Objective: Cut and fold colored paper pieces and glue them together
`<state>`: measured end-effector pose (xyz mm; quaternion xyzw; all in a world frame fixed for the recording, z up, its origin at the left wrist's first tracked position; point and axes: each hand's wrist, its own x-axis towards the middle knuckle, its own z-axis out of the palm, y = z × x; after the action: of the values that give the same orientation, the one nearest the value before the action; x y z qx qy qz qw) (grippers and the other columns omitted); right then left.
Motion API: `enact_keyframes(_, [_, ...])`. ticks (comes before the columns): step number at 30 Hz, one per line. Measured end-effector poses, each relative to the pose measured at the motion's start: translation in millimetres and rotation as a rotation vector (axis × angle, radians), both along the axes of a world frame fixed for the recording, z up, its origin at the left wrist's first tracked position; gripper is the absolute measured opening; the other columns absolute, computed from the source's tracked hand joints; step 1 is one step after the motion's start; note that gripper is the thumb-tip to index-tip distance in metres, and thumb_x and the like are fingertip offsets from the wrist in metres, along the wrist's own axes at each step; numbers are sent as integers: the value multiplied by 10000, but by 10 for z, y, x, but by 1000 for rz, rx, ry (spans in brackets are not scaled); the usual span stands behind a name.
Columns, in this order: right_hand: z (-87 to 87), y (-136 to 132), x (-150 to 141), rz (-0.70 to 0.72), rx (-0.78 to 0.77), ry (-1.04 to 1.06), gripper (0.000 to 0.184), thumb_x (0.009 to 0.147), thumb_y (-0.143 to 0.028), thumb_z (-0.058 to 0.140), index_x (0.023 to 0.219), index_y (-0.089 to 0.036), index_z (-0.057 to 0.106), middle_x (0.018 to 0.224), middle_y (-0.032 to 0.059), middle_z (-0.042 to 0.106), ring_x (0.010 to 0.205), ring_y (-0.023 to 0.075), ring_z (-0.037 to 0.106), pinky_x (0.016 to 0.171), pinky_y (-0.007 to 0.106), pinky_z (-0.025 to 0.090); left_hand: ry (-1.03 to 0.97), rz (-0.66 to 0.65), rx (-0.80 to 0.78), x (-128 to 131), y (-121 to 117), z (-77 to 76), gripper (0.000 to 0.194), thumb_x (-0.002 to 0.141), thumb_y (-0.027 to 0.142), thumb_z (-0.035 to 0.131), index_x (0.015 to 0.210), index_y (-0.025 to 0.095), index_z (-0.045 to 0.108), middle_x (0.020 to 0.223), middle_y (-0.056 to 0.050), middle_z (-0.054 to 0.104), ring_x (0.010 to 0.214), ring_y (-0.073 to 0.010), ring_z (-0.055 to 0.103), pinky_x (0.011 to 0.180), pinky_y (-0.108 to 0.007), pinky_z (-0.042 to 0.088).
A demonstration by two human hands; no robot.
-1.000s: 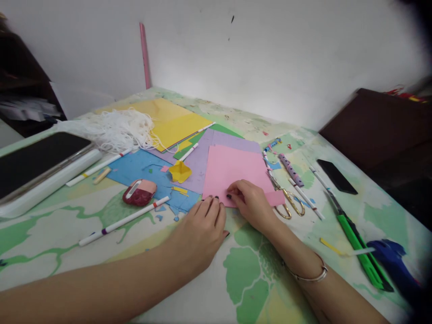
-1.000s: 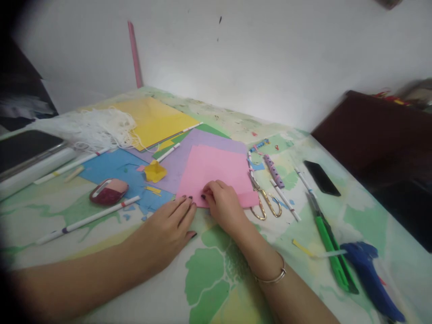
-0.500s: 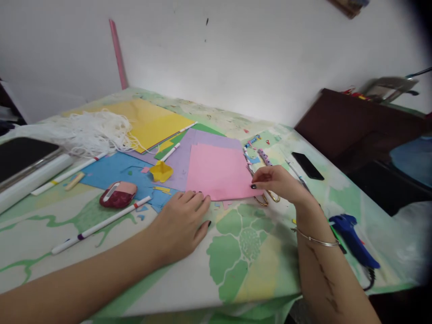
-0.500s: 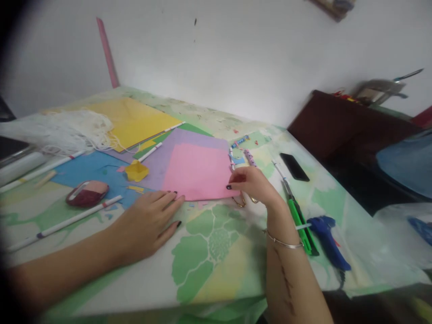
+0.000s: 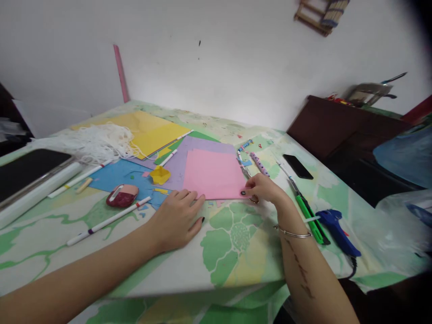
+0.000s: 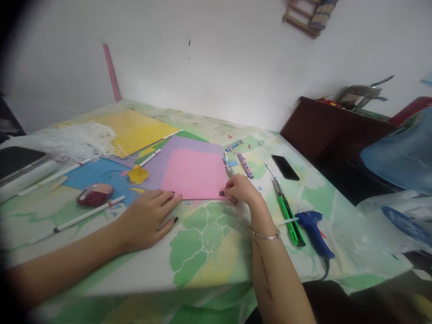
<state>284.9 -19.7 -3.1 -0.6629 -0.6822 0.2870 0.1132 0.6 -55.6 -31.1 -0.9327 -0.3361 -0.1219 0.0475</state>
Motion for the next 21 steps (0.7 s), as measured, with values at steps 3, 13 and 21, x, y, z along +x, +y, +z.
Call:
enact_keyframes(3, [10, -7, -4, -12, -1, -57, 216, 666, -268, 612, 492, -143, 594, 436, 23, 579, 461, 113, 516, 499, 226, 377, -2, 8, 0, -1, -13, 6, 426, 843, 293, 449, 1216, 98, 519, 1016, -147, 585, 911, -276, 517, 802, -428, 413])
enact_keyframes(13, [5, -2, -33, -54, -31, -224, 252, 647, -282, 591, 430, -156, 562, 466, 54, 601, 456, 118, 505, 451, 237, 331, 15, -16, -10, 0, 9, -9, 471, 858, 290, 423, 1307, 156, 462, 1052, -140, 564, 938, -270, 496, 812, -427, 399])
enact_keyframes(21, [-3, 16, -57, -80, -66, -298, 242, 636, -316, 616, 456, -157, 585, 514, 63, 630, 481, 131, 539, 461, 240, 341, 31, -11, -43, -1, 16, -3, 448, 863, 301, 407, 1281, 165, 490, 1042, -136, 552, 937, -282, 480, 799, -443, 390])
